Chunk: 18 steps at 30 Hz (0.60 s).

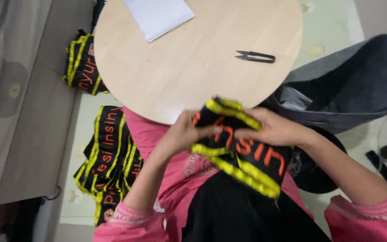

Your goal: Trimming loose threads from a sash using snips, folding the sash, and placing it into a plastic bag for packaging.

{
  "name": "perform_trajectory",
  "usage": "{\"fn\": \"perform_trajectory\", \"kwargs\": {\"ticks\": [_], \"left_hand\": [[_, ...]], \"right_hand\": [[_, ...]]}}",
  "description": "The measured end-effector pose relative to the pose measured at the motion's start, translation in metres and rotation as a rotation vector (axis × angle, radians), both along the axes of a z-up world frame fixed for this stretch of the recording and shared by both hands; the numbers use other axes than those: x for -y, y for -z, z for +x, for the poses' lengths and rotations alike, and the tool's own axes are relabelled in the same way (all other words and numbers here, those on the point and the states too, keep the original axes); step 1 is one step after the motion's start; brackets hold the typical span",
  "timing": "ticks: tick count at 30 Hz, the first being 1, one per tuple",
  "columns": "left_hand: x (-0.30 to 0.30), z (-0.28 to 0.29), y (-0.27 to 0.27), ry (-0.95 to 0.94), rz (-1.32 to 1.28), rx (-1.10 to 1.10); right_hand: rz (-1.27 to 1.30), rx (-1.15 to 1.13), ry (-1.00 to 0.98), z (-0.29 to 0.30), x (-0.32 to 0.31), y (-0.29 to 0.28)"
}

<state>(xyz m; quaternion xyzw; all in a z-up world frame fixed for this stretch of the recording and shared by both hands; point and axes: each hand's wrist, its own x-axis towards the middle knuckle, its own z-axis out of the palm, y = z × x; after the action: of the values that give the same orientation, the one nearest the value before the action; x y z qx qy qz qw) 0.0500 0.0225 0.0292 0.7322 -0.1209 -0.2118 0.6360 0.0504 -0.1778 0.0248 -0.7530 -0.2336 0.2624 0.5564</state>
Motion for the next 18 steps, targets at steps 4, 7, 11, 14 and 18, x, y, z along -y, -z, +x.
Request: {"fn": "perform_trajectory", "kwargs": {"ticks": [4,7,11,14,18], "left_hand": [[-0.014,0.059,0.022,-0.195,0.086,0.093],[-0.039,0.127,0.058,-0.401,0.388,0.480],[-0.048,0.216,0.090,-0.522,0.986,0.944],[-0.054,0.273,0.128,-0.529,1.225,1.030],[-0.057,0.299,0.149,-0.454,1.297,1.233]], "right_hand": [[0.057,0.238,0.266,0.022,0.007,0.019],[0.072,0.127,0.488,0.033,0.013,0.025],[0.143,-0.089,0.706,0.039,0.008,0.036],[0.104,-0.113,0.725,0.041,0.009,0.047],[0.131,-0.177,0.767,0.046,0.000,0.025]]}}
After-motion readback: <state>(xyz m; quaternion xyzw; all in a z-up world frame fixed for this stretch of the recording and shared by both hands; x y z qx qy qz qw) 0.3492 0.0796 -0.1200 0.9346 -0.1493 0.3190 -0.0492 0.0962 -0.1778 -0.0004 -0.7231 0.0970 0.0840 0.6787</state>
